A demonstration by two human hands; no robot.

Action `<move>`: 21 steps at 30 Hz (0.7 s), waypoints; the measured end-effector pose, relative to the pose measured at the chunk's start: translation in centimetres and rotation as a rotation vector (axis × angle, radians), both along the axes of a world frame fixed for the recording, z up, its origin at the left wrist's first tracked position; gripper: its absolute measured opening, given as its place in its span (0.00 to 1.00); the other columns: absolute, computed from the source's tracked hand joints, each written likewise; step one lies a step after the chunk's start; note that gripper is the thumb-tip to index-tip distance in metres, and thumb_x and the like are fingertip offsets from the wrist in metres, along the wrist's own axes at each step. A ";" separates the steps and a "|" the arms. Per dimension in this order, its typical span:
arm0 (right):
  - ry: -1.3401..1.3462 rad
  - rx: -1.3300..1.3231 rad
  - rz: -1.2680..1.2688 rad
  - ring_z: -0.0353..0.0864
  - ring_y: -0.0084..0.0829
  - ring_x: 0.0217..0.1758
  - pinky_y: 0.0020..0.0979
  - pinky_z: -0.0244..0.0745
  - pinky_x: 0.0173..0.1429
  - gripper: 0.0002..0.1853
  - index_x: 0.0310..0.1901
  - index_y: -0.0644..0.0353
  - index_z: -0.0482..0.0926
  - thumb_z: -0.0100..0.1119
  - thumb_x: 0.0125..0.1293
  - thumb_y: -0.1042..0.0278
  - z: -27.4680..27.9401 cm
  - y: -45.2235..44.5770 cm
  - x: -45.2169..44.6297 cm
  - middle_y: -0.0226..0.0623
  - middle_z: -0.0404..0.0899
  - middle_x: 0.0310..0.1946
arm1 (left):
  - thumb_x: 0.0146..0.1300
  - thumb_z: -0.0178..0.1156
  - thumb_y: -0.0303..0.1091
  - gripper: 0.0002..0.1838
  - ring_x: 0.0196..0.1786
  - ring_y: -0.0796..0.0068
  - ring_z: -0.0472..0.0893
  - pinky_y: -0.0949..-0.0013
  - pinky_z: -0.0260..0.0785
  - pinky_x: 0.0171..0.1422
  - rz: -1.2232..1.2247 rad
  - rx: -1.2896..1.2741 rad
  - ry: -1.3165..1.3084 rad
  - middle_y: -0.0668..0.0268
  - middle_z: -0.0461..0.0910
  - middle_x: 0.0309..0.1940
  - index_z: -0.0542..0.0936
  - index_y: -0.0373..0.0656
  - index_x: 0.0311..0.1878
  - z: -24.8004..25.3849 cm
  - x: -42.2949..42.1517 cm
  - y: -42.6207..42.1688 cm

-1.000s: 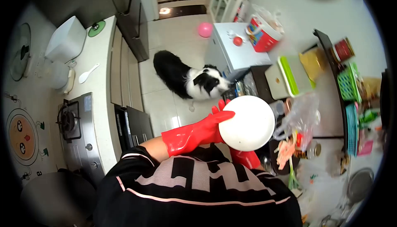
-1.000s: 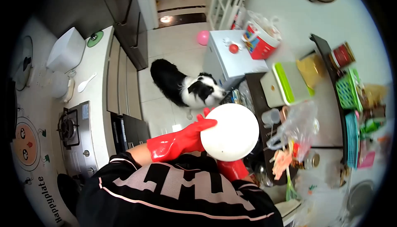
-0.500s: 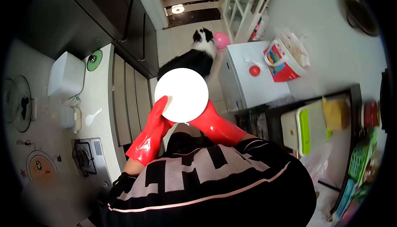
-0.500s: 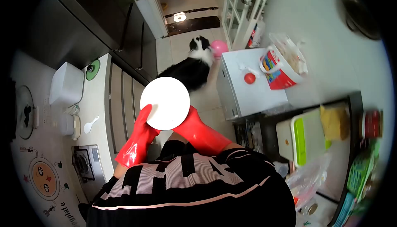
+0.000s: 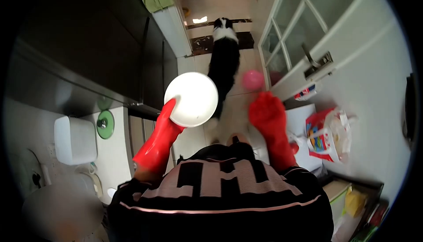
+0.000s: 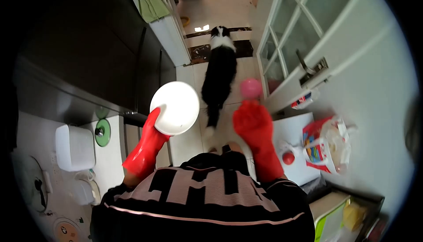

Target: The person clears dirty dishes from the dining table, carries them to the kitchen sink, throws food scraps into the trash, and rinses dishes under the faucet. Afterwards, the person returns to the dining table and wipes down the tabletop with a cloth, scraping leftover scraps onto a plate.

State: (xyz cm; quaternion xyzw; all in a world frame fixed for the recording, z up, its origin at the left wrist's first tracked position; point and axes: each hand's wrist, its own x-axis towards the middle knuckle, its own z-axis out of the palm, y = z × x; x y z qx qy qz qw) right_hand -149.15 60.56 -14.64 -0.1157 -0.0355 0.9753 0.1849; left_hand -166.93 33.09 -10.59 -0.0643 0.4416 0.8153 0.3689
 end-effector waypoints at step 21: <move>0.326 0.094 0.497 0.78 0.34 0.43 0.40 0.70 0.52 0.16 0.45 0.50 0.84 0.55 0.76 0.48 11.4 39.2 -61.2 0.38 0.84 0.48 | 0.73 0.56 0.55 0.37 0.64 0.54 0.81 0.59 0.81 0.53 0.035 0.049 0.043 0.52 0.77 0.66 0.65 0.41 0.77 4.1 -54.6 40.6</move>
